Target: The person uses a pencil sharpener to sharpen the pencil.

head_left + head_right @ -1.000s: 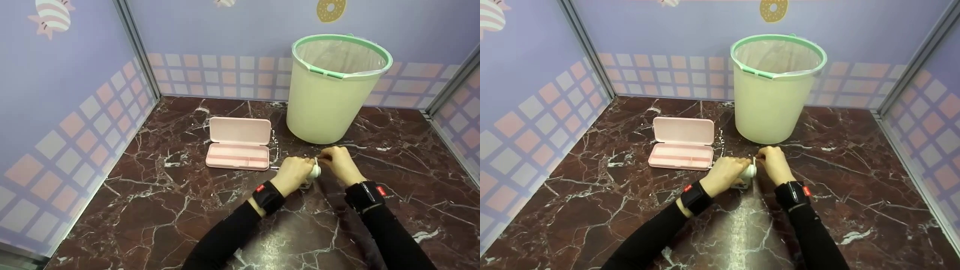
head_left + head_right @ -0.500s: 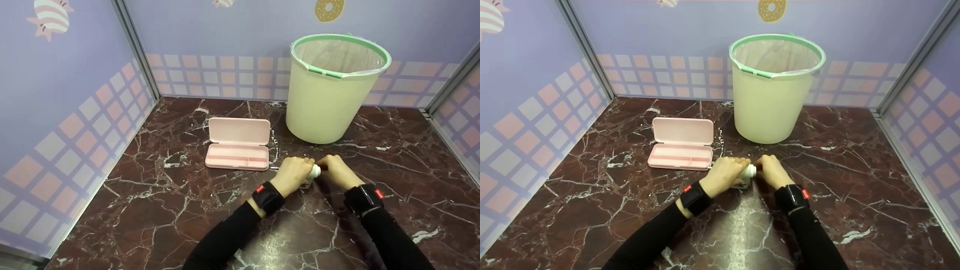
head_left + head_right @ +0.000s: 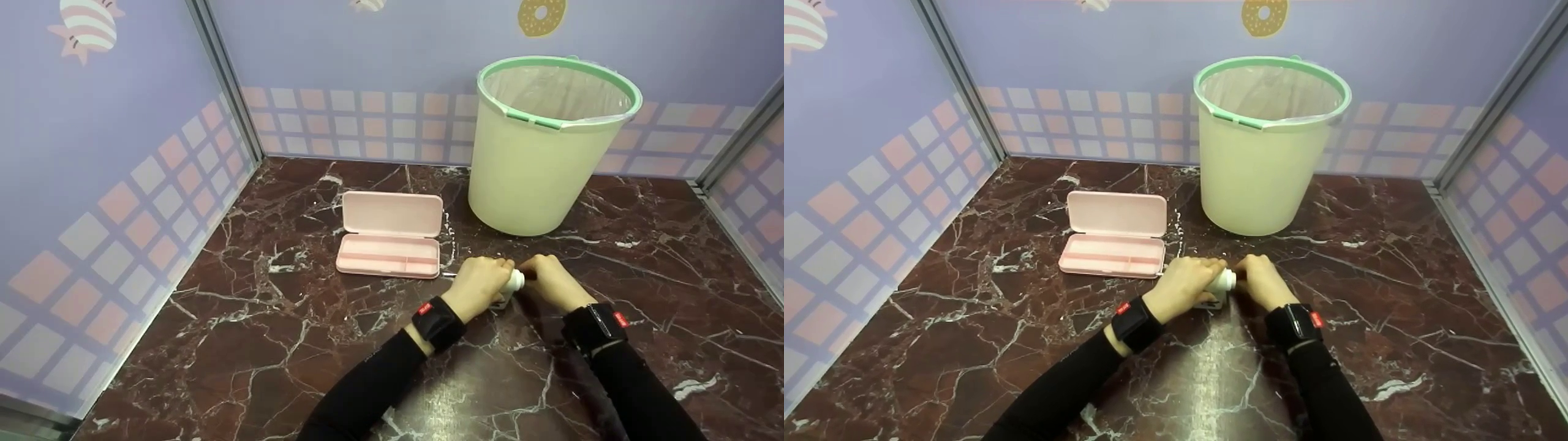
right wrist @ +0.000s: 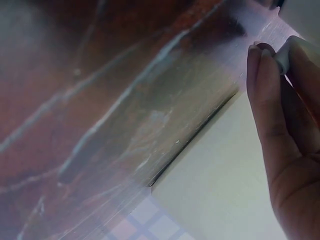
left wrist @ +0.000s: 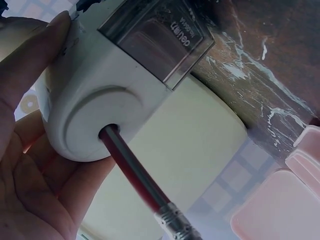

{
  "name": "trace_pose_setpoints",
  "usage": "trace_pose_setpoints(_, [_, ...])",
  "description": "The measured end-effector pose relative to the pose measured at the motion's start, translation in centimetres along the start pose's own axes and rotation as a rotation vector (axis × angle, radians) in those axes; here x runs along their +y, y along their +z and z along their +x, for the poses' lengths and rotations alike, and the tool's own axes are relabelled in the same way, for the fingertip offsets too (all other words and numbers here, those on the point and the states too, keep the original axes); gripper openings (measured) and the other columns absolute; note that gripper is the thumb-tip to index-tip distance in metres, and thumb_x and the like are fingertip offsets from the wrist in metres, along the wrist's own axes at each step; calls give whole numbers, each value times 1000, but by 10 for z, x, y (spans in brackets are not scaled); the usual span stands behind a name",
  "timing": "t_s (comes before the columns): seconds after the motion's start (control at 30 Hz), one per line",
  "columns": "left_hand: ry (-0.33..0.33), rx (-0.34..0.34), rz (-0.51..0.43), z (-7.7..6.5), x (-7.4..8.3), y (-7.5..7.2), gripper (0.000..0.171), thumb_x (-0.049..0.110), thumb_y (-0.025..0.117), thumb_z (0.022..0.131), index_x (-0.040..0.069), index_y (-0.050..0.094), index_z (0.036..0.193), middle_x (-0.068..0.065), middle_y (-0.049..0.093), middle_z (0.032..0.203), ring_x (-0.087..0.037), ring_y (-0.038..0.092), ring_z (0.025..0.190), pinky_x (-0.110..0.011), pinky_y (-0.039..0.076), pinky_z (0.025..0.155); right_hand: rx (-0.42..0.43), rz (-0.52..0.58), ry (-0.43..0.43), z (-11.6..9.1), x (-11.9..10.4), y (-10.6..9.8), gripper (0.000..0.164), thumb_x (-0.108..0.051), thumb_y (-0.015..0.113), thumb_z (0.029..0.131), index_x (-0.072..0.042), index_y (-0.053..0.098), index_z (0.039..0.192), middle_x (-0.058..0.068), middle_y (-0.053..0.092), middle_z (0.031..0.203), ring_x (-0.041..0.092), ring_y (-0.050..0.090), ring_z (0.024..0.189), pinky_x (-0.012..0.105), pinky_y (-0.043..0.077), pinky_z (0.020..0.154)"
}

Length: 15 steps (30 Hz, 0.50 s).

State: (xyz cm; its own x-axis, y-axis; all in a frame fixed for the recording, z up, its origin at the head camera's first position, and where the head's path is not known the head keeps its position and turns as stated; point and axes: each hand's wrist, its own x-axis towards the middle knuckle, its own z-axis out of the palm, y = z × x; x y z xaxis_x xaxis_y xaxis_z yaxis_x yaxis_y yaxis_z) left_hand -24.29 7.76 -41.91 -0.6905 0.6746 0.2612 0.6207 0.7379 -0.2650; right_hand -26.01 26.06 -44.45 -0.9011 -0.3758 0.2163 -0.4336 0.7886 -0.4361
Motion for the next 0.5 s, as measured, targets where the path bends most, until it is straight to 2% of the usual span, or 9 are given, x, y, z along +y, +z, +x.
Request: trace_pose_setpoints(0.5, [6,-15,-14,0,-1,-1,55,43,80,76,20,65,124,9,72,107,-9,70,89,-24,58,70,-1,18,-8,0,1,0,8,2,72,73,-6,73,71,7,72,70,13,58,60,34,51,60])
